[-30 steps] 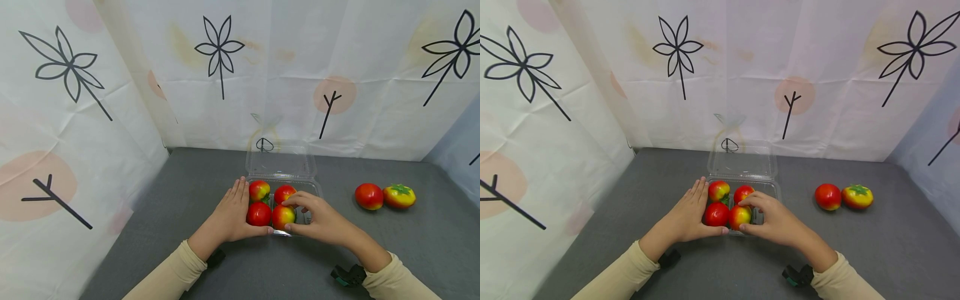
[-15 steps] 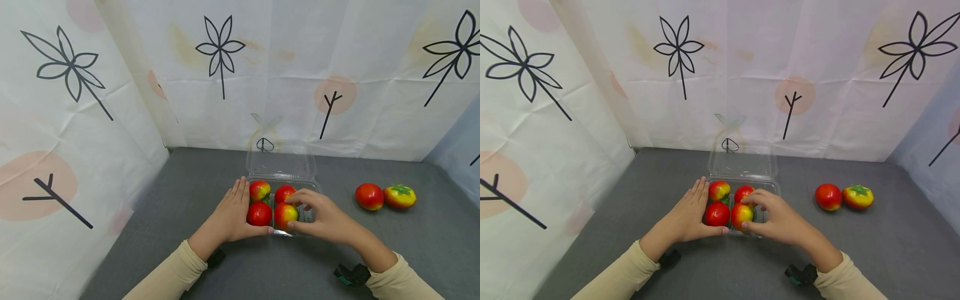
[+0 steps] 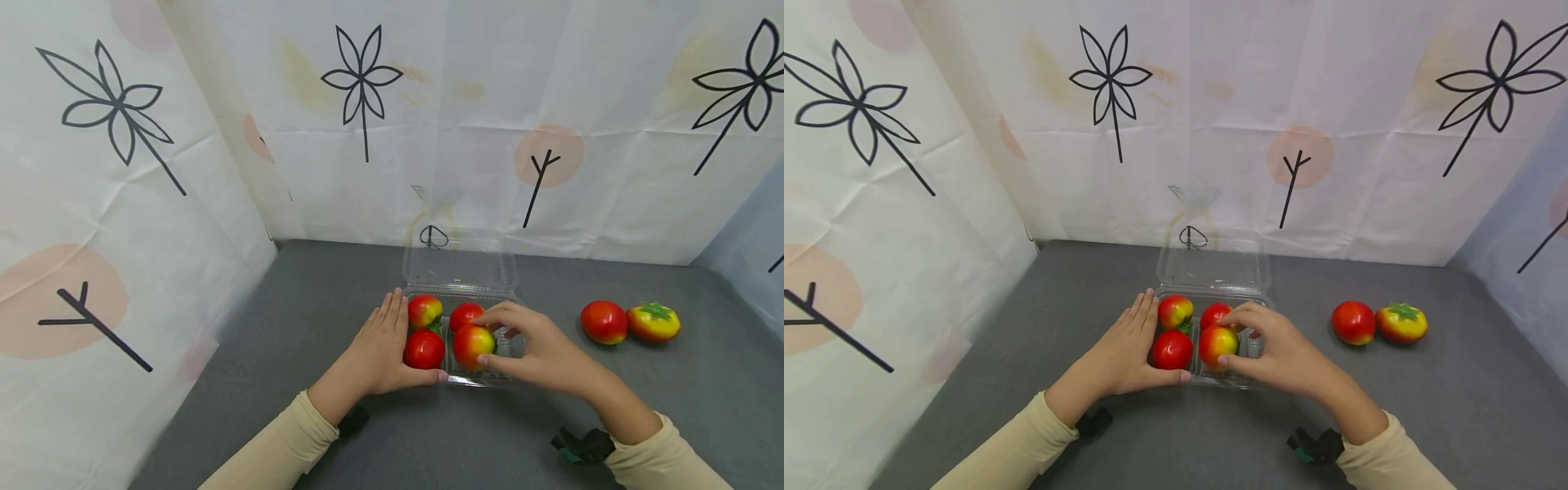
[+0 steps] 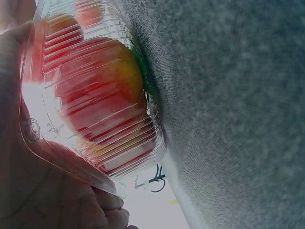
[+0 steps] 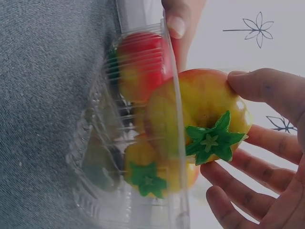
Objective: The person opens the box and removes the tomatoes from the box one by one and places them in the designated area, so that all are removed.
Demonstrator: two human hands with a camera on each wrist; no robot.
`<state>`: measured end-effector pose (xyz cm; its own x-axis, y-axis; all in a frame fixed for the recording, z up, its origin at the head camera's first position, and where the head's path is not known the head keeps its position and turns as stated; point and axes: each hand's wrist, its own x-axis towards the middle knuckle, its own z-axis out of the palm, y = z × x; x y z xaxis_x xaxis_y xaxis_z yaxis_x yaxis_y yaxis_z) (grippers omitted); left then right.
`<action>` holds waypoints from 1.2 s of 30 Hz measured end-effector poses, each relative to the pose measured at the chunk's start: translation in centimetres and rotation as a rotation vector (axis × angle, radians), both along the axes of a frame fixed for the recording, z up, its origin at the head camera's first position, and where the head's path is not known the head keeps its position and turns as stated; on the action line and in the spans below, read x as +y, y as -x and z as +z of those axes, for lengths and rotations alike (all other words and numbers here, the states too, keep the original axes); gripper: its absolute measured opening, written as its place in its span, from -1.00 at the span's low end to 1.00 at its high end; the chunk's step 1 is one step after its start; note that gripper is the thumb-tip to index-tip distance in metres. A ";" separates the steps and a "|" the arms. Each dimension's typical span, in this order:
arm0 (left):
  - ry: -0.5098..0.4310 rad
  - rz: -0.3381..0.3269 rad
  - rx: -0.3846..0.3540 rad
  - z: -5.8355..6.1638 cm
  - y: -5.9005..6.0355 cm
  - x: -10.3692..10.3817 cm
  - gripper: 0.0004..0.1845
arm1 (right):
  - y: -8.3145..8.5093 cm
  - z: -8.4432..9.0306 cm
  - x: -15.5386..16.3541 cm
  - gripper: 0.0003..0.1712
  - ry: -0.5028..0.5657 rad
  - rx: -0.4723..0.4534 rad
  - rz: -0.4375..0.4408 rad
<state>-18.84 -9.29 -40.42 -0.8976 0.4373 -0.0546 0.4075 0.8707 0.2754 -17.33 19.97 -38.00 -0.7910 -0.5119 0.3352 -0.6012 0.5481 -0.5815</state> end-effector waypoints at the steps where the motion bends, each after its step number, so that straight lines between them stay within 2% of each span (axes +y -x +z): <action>1: -0.003 -0.001 -0.001 0.0 0.0 0.0 0.43 | 0.0 0.1 0.1 -0.48 0.000 0.003 -0.004; 17: 0.010 -0.004 0.006 0.1 0.0 0.0 0.44 | 0.0 1.8 1.4 -0.47 -0.016 0.070 -0.055; 36: 0.000 -0.008 0.014 0.1 -0.1 0.0 0.42 | 0.1 3.1 3.1 -0.43 -0.025 0.128 -0.151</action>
<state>-18.78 -9.28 -40.29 -0.8947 0.4447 -0.0425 0.4184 0.8674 0.2696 -17.42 23.06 -34.91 -0.8112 -0.4000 0.4266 -0.5791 0.6508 -0.4909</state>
